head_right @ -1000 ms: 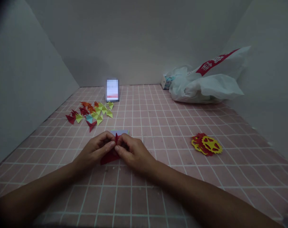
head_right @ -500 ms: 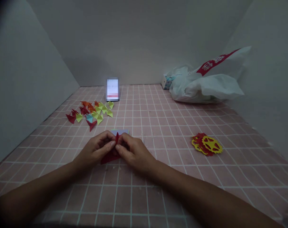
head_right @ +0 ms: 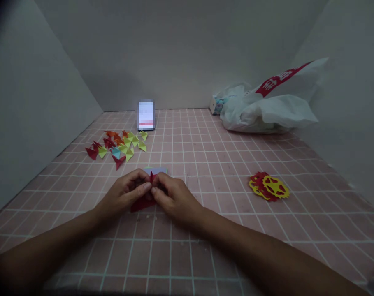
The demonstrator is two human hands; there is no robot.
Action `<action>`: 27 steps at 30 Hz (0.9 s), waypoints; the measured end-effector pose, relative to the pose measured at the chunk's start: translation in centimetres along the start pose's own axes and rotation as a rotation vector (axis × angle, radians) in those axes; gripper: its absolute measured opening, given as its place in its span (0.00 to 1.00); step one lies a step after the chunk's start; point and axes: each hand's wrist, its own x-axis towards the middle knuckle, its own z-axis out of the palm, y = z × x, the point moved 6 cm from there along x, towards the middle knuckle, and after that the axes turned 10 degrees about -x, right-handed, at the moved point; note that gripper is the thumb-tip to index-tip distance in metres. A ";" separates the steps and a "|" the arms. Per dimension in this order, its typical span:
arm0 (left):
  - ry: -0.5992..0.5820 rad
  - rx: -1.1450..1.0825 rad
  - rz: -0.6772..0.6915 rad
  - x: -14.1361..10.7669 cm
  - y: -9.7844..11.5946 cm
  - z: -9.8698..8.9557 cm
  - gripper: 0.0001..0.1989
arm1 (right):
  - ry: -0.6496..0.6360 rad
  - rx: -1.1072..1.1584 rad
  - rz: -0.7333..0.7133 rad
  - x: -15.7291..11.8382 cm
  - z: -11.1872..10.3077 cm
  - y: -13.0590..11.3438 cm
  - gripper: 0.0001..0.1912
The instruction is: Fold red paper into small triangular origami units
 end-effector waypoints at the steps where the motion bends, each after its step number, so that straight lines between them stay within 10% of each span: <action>1: 0.012 0.018 0.004 0.0 0.0 -0.1 0.09 | 0.011 -0.008 0.008 0.0 -0.1 0.0 0.06; 6: 0.149 0.053 0.025 0.0 0.1 -0.9 0.08 | 0.054 0.004 0.039 -0.2 -0.4 -0.1 0.06; 17: 0.034 0.118 -0.031 0.4 -0.2 0.0 0.09 | 0.038 0.150 0.102 0.2 -0.5 1.1 0.06; 27: 0.034 0.326 -0.012 0.4 0.3 0.0 0.09 | 0.155 -0.380 0.041 1.3 -3.5 1.1 0.08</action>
